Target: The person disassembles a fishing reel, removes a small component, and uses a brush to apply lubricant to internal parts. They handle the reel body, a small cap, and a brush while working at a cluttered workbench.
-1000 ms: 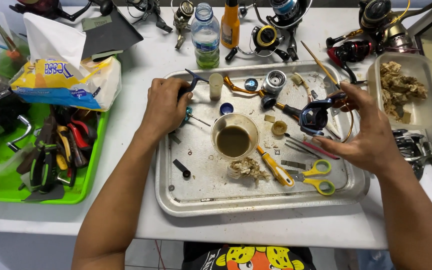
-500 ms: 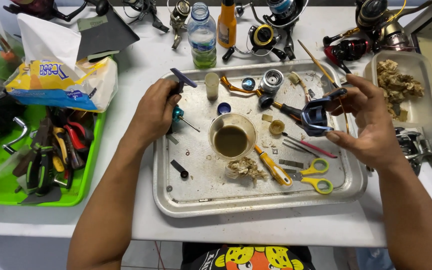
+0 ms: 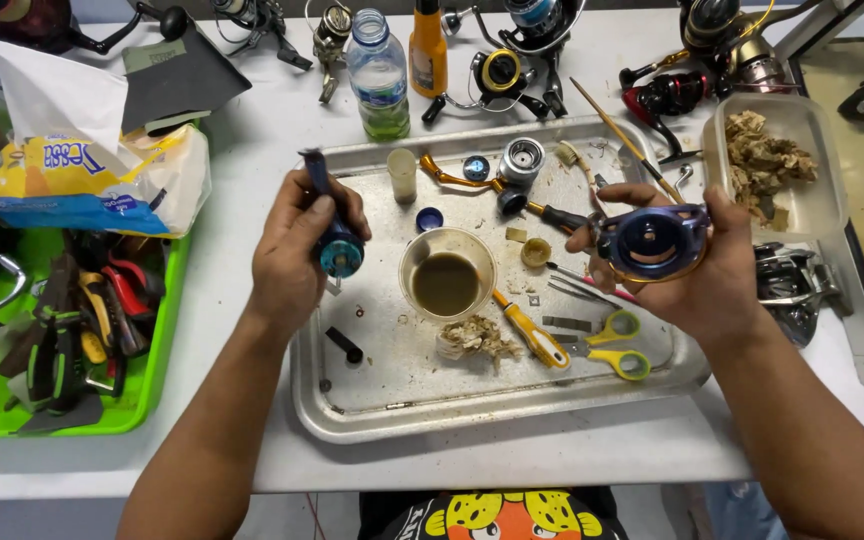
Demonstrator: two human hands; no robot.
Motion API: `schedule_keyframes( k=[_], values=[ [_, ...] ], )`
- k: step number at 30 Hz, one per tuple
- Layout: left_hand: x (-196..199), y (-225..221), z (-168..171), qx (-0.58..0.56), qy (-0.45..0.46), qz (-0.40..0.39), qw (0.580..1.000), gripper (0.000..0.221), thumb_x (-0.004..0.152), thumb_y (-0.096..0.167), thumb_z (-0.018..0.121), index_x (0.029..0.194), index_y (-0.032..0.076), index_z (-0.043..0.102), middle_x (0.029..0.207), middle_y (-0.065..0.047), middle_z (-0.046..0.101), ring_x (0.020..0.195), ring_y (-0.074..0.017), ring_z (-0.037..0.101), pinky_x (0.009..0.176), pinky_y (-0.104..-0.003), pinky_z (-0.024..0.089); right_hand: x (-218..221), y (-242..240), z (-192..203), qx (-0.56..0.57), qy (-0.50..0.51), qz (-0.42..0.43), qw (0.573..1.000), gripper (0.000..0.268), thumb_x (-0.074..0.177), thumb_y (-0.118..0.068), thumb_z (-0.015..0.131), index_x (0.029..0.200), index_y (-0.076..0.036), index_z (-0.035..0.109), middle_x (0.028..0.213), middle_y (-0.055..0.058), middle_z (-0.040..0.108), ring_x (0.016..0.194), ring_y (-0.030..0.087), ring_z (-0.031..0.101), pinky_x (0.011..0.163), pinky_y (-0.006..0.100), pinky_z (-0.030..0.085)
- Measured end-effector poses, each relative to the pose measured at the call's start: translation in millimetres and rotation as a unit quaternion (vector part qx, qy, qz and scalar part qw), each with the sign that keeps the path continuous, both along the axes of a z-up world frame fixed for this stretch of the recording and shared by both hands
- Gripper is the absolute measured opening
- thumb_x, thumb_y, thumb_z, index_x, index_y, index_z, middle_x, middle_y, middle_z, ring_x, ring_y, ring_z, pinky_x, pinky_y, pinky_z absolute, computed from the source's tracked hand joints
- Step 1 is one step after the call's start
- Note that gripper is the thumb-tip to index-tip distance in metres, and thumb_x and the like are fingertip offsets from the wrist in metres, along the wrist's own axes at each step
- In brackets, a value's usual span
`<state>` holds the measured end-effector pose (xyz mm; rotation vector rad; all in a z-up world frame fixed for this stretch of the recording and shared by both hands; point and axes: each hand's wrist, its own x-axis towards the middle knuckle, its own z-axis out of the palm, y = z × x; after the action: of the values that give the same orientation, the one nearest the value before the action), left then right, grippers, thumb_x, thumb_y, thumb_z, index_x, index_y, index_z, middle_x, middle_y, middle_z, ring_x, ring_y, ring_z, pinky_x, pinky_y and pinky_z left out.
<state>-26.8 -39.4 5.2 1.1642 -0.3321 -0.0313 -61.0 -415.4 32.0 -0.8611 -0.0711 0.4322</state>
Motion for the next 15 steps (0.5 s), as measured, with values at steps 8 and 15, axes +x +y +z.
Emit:
schedule_keyframes(
  k=[8,15],
  values=[
    [-57,-39,21,0.14,-0.03,-0.055,0.988,0.019,0.094,0.02,0.065,0.108,0.013,0.053,0.091,-0.001,0.058,0.082,-0.0143,0.056,0.079,-0.031,0.05,-8,40,3,0.025,-0.016,0.125,0.992,0.07,0.1,-0.062,0.048,0.126,0.002,0.06,0.116,0.042,0.064,0.082,0.035,0.062,0.073,0.04,0.05],
    [-70,-46,51,0.246,-0.158,-0.012,0.956,0.052,0.086,0.031,0.078,0.128,0.008,0.057,0.116,-0.005,0.052,0.094,-0.0162,0.054,0.086,-0.03,0.05,-13,89,4,0.058,-0.026,0.177,0.982,0.072,0.103,-0.059,0.037,0.126,0.006,0.059,0.114,0.038,0.067,0.087,0.038,0.067,0.069,0.044,0.052]
  ],
)
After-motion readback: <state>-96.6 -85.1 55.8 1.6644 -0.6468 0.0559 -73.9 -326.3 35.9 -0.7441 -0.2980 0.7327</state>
